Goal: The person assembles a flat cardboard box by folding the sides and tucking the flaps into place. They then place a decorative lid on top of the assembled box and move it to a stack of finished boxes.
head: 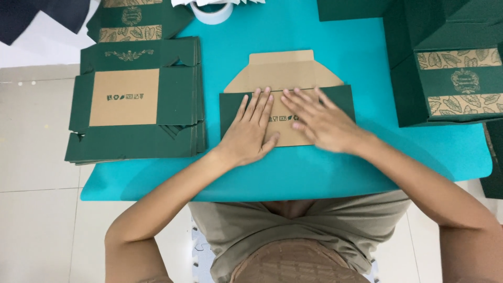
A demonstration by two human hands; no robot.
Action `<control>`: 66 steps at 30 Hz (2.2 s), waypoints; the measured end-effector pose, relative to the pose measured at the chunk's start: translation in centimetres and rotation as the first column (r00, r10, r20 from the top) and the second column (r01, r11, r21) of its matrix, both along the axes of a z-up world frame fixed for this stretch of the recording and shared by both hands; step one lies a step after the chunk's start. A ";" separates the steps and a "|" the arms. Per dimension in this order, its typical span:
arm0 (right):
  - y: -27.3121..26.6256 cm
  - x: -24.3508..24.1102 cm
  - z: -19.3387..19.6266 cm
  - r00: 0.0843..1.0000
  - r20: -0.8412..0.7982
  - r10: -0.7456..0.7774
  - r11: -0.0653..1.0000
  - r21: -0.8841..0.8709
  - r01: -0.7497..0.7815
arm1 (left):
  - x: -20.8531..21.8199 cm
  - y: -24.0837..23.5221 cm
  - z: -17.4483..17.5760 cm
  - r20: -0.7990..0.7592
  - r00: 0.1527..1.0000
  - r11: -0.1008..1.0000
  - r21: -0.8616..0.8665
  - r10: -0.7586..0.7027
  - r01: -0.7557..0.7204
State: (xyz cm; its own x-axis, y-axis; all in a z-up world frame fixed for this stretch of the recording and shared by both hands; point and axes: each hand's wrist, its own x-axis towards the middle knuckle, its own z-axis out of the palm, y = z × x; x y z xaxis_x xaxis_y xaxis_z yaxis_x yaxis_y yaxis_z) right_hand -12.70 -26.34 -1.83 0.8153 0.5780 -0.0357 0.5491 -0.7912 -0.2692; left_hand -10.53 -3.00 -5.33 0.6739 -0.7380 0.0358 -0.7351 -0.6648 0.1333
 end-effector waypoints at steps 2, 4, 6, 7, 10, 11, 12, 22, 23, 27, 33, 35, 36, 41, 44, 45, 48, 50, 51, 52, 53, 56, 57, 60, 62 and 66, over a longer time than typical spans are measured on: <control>-1.1 0.5 -1.0 0.993 0.116 -0.018 0.999 0.039 0.013 | -0.6 0.3 0.5 0.037 0.999 1.000 0.019 -0.014 0.013; -1.4 0.7 -1.4 0.973 0.228 -0.035 0.997 0.079 0.017 | -0.9 0.8 1.2 0.072 0.997 0.999 0.040 -0.024 0.021; -1.1 0.0 -1.4 0.920 0.374 -0.119 0.990 -0.031 0.140 | -1.5 1.2 1.9 0.011 0.997 0.994 0.087 -0.073 0.071; -0.9 -0.3 -1.3 0.920 0.374 -0.116 0.990 -0.031 0.138 | -1.4 1.5 2.2 0.011 0.997 0.994 0.086 -0.070 0.069; -0.1 -1.2 -0.8 0.882 0.444 -0.158 0.972 -0.089 0.219 | -0.6 2.1 3.4 0.036 0.995 0.981 0.176 -0.091 0.083; 0.3 -1.6 -0.5 0.898 0.383 -0.216 0.961 -0.079 0.265 | -0.2 2.4 4.0 -0.046 0.995 0.976 0.196 -0.086 0.093; 0.8 -2.0 -0.3 0.908 0.317 -0.272 0.948 -0.071 0.309 | 0.2 2.7 4.5 -0.130 0.988 0.971 0.216 -0.078 0.105; 3.3 -2.4 -0.7 0.930 -0.143 -0.338 0.935 0.064 0.350 | 4.5 -2.3 0.7 -0.101 0.992 0.993 0.102 0.073 -0.063; 3.3 -2.4 -0.5 0.933 -0.155 -0.325 0.938 0.070 0.339 | 4.5 -2.6 0.5 -0.053 0.995 0.995 0.062 0.080 -0.077; 1.7 -1.7 3.2 0.953 -0.167 -0.254 0.959 0.085 0.270 | 4.2 -2.6 0.0 0.053 0.995 0.996 -0.030 0.082 -0.081; -8.5 1.7 -1.4 0.853 0.309 -0.421 0.899 0.017 0.438 | 4.3 -2.6 -0.2 0.101 0.993 0.998 -0.017 0.065 -0.063; -8.9 2.1 -2.5 0.864 0.279 -0.419 0.908 0.105 0.406 | 4.3 -2.6 -0.1 0.100 0.994 0.998 -0.045 0.050 -0.046; -9.0 2.2 -3.2 0.884 0.244 -0.399 0.912 0.207 0.354 | 4.2 -2.4 -0.1 0.099 0.994 0.997 -0.059 0.055 -0.050; -6.9 1.6 -3.3 0.927 0.096 -0.363 0.861 0.415 0.294 | 4.1 -2.7 0.3 0.052 0.997 0.998 -0.036 0.056 -0.055; -5.7 1.3 -2.4 0.951 0.109 -0.291 0.880 0.420 0.221 | 4.2 -2.7 0.3 0.047 0.997 0.998 -0.022 0.064 -0.063; -5.3 1.1 -2.1 0.959 0.134 -0.249 0.903 0.391 0.180 | 4.2 -2.7 0.3 0.047 0.997 0.998 -0.020 0.064 -0.064; -4.1 1.0 -1.5 0.954 0.242 -0.175 0.966 0.232 0.118 | 4.3 -2.8 0.0 0.061 0.996 0.998 -0.020 0.062 -0.061; -3.7 1.0 -1.2 0.948 0.272 -0.163 0.977 0.179 0.117 | 4.3 -2.8 0.2 0.054 0.996 0.998 -0.011 0.065 -0.064; -3.5 1.0 -1.1 0.940 0.307 -0.152 0.985 0.127 0.118 | 4.3 -2.8 0.3 0.052 0.997 0.998 -0.002 0.065 -0.065; -3.5 1.2 -1.2 0.942 0.300 -0.153 0.985 0.127 0.120 | 4.3 -2.8 0.2 0.045 0.997 0.998 0.000 0.064 -0.065; -3.6 1.3 -1.3 0.926 0.356 -0.128 0.991 0.069 0.111 | 4.3 -2.8 0.2 0.043 0.997 0.998 -0.005 0.064 -0.064; -3.7 1.3 -1.3 0.891 0.446 -0.084 0.993 -0.036 0.112 | 4.3 -2.9 0.2 0.037 0.998 0.998 -0.010 0.058 -0.058; -3.6 1.3 -1.2 0.874 0.482 -0.060 0.990 -0.085 0.115 | 4.2 -2.8 0.3 0.034 0.998 0.998 -0.011 0.060 -0.059; -3.6 1.6 -1.5 0.884 0.465 -0.056 0.994 -0.054 0.091 | 4.1 -2.8 -0.1 0.045 0.997 0.998 -0.026 0.057 -0.056; -3.7 1.6 -1.5 0.885 0.463 -0.057 0.996 -0.039 0.084 | 4.3 -2.8 -0.1 0.049 0.997 0.998 -0.021 0.058 -0.057; -4.2 1.4 -1.5 0.927 0.369 -0.068 0.996 -0.028 0.084 | 4.2 -2.7 -0.1 0.047 0.997 0.998 -0.039 0.054 -0.052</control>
State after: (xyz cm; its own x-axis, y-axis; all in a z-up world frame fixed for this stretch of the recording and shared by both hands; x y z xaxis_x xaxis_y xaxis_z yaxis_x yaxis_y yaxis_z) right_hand -11.26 -30.49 -3.29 0.8173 0.5186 0.2511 0.5412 -0.8405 -0.0255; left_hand -6.29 -5.74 -5.39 0.7087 -0.6988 0.0968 -0.7052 -0.6980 0.1245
